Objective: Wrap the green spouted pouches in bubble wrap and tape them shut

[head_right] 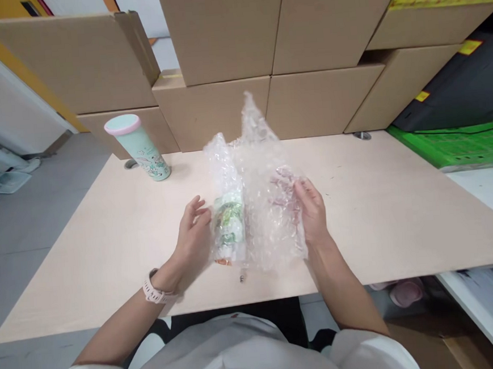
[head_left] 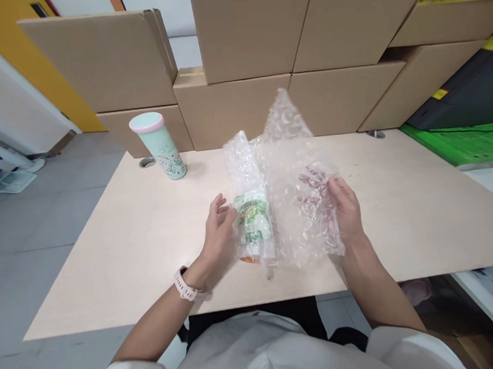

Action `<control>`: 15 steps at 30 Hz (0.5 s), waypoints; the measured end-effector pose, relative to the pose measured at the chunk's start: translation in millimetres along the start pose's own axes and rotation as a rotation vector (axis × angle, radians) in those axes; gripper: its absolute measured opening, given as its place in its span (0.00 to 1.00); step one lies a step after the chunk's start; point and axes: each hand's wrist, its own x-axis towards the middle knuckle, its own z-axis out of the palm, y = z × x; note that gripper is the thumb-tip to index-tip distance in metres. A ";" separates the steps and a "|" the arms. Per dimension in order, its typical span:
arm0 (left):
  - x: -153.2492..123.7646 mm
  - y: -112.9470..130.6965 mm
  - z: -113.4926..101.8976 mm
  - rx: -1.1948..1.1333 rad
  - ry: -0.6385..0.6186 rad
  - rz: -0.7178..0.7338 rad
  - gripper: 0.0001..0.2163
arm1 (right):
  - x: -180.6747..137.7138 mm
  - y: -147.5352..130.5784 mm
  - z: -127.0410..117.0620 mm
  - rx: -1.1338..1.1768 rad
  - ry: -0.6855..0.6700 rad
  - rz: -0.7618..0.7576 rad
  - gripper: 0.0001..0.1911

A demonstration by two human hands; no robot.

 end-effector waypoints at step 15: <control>-6.8 22.3 -7.9 0.615 0.102 0.652 0.02 | 7.9 -9.9 -27.1 0.068 0.072 -0.002 0.20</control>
